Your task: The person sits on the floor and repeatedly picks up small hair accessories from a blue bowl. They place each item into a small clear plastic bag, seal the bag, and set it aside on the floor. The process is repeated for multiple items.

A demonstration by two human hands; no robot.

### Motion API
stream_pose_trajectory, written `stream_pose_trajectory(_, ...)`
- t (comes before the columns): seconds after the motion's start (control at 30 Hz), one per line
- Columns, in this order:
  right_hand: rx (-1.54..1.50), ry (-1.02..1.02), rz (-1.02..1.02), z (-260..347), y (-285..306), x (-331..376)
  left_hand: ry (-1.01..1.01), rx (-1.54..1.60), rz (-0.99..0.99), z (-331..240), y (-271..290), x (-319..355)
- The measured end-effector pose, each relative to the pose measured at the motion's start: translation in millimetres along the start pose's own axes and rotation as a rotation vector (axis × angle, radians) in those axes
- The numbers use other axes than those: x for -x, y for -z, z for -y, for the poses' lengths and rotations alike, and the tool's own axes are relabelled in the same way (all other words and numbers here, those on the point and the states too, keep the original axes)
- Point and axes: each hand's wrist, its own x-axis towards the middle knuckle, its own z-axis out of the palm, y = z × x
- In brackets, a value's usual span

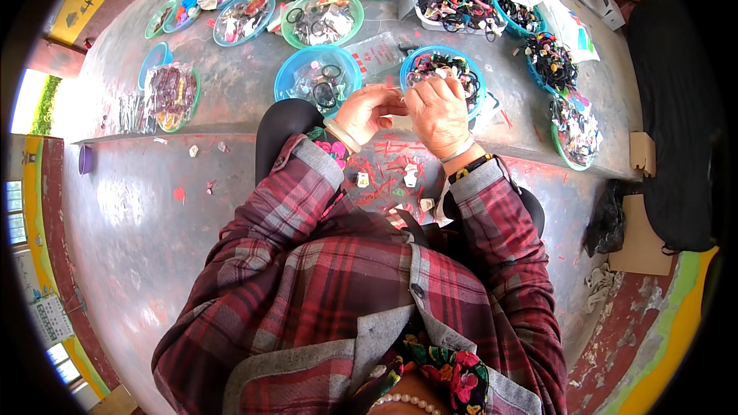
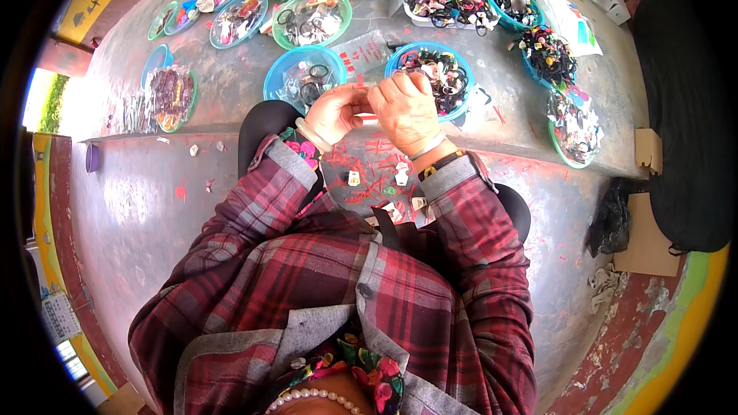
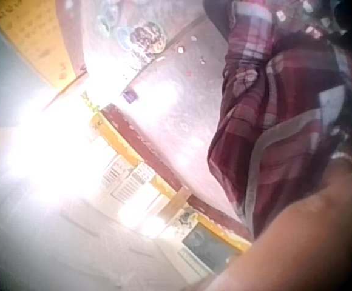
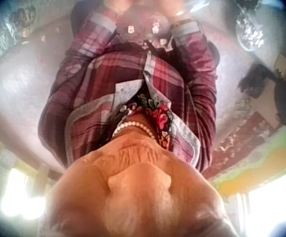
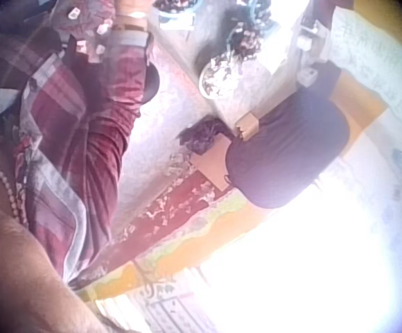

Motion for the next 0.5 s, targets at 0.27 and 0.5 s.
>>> stream_pose_trajectory(0.27, -0.033, 0.005, 0.051, 2.4, -9.0, 6.0, -0.021, 0.047, -0.058, 0.5, 2.6, 1.4)
stream_pose_trajectory(0.5, -0.057, -0.015, 0.088, 4.3, -8.2, 6.8, -0.079, 0.032, -0.075, 0.2, 3.5, -0.2)
